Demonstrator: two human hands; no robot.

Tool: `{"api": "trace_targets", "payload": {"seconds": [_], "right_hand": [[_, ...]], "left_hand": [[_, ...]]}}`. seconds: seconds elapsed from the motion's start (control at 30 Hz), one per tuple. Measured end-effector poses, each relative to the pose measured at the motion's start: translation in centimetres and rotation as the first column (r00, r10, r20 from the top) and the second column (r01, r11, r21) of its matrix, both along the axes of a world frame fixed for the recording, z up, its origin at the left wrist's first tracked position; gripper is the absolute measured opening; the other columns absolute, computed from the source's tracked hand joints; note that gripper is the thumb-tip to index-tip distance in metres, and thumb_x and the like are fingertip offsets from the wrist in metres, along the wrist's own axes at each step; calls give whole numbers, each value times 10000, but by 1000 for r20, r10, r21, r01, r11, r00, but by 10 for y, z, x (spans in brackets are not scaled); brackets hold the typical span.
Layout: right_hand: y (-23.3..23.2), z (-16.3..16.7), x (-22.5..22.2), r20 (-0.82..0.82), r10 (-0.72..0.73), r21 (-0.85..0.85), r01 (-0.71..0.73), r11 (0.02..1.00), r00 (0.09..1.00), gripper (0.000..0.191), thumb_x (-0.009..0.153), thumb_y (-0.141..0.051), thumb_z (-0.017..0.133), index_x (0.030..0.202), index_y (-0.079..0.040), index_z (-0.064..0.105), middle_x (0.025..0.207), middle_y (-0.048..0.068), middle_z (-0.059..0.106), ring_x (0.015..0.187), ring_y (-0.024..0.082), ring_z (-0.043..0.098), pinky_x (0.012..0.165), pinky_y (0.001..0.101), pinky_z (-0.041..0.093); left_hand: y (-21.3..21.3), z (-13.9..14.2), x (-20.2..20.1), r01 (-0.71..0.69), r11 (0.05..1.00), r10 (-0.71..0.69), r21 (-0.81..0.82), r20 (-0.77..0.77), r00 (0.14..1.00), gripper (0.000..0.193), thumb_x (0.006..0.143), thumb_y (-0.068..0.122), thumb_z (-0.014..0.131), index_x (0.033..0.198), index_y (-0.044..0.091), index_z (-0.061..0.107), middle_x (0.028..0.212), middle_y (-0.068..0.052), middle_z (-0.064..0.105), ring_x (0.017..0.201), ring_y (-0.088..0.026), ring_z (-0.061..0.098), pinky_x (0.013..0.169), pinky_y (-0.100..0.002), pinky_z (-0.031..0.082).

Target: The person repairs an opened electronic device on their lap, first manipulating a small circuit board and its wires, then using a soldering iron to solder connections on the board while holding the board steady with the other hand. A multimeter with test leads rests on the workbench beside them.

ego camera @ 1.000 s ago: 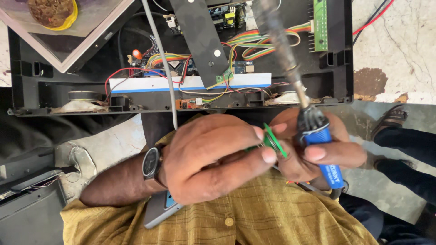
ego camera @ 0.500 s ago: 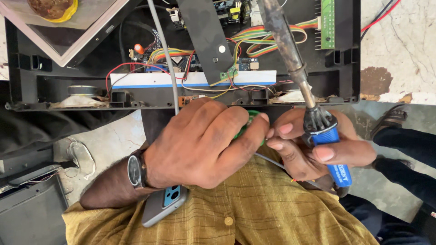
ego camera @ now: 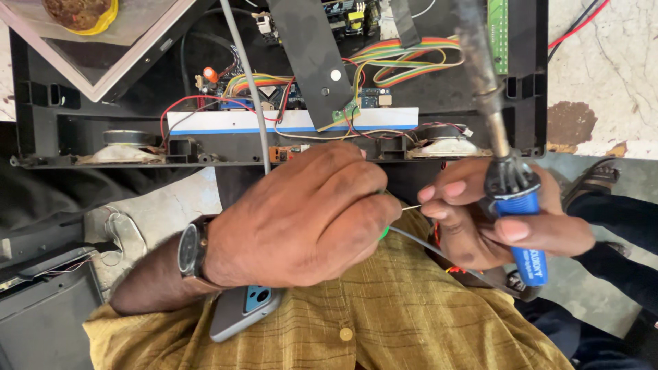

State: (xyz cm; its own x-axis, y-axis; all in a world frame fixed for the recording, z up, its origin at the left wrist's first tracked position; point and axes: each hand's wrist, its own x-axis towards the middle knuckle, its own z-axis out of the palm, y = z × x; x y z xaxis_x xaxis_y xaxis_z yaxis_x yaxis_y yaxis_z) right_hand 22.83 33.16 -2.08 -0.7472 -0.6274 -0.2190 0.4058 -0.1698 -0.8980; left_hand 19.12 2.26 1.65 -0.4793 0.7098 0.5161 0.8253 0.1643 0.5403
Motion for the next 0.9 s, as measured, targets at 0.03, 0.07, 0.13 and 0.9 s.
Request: {"api": "trace_targets", "payload": {"seconds": [0.03, 0.07, 0.13, 0.9], "right_hand": [[-7, 5, -5, -32, -52, 51, 53, 997, 998, 433, 891, -132, 656, 1265, 84, 617, 1264, 361, 635, 1135, 360, 683, 978, 389, 581], [-14, 5, -6, -89, -124, 58, 129, 990, 988, 428, 906, -156, 646, 1265, 72, 603, 1244, 351, 637, 1088, 356, 683, 937, 387, 578], [-28, -12, -3, -467, -541, -185, 521, 833, 699, 419, 935, -204, 626, 1266, 49, 574, 1206, 332, 642, 994, 348, 682, 857, 383, 573], [6, -55, 8, -603, -777, -423, 753, 504, 181, 324, 1026, -234, 620, 1161, 56, 573, 818, 295, 587, 507, 320, 571, 476, 388, 506]], "left_hand": [[-1, 0, -2, 5, 1000, -5, -14, -12, 1000, 365, 848, 51, 820, 1124, -35, 597, 1073, -160, 582, 984, -351, 656, 823, -449, 568], [-1, 1, -4, -14, 1000, 14, -23, -15, 1000, 353, 861, 38, 819, 1128, -34, 599, 1075, -161, 591, 970, -340, 659, 804, -441, 563], [-4, 2, -9, -52, 998, 51, -40, -25, 998, 330, 887, 13, 818, 1135, -33, 604, 1081, -163, 609, 943, -317, 664, 767, -426, 553], [-31, 4, -28, -394, 902, 396, 177, 28, 918, 244, 945, 26, 796, 1095, 21, 604, 1037, -117, 600, 926, -303, 625, 763, -418, 497]]}}
